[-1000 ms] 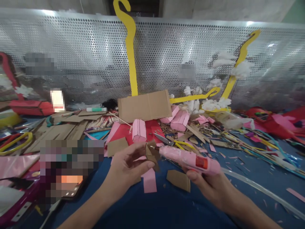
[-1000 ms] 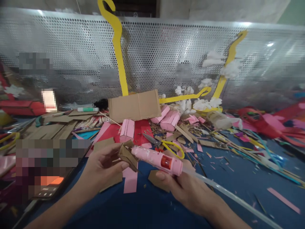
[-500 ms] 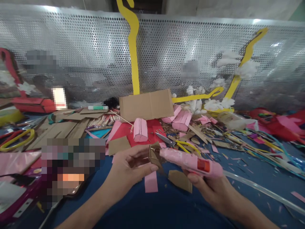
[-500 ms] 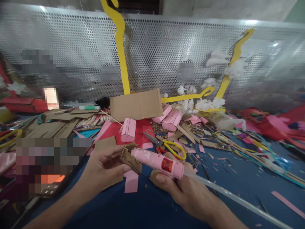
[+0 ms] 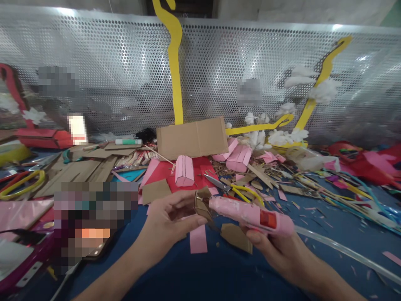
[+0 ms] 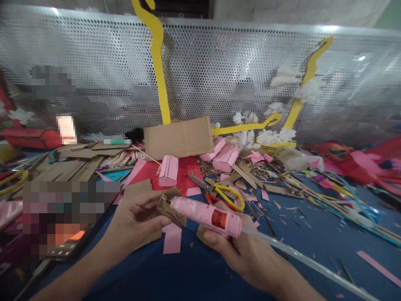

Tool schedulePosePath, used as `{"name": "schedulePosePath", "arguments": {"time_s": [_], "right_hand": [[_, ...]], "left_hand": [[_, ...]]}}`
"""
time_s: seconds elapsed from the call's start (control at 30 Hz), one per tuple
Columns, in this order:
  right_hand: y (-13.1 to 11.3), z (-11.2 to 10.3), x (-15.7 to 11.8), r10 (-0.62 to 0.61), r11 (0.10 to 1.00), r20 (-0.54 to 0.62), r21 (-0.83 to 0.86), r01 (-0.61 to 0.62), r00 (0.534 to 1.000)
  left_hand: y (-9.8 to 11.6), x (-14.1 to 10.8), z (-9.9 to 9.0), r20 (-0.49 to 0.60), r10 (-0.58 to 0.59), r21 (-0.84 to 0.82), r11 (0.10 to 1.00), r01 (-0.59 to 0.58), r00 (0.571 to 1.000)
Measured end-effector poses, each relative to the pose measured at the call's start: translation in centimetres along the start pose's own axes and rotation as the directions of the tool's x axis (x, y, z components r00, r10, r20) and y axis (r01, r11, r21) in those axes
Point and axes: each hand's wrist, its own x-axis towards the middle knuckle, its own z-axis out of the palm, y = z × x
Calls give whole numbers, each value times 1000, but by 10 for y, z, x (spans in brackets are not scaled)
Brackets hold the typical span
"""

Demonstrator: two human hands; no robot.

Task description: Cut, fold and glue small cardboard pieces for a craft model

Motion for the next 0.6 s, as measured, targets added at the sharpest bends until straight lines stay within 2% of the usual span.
{"name": "schedulePosePath", "arguments": {"time_s": [0.2, 0.6], "right_hand": [[-2, -2, -1, -47, 999, 10, -6, 47, 999], [-1, -3, 1, 14, 997, -51, 71, -10, 999]], "left_hand": [[2, 1, 1, -2, -4, 23, 1000, 4, 1000], [2, -1, 2, 11, -34, 44, 998, 34, 999]]}}
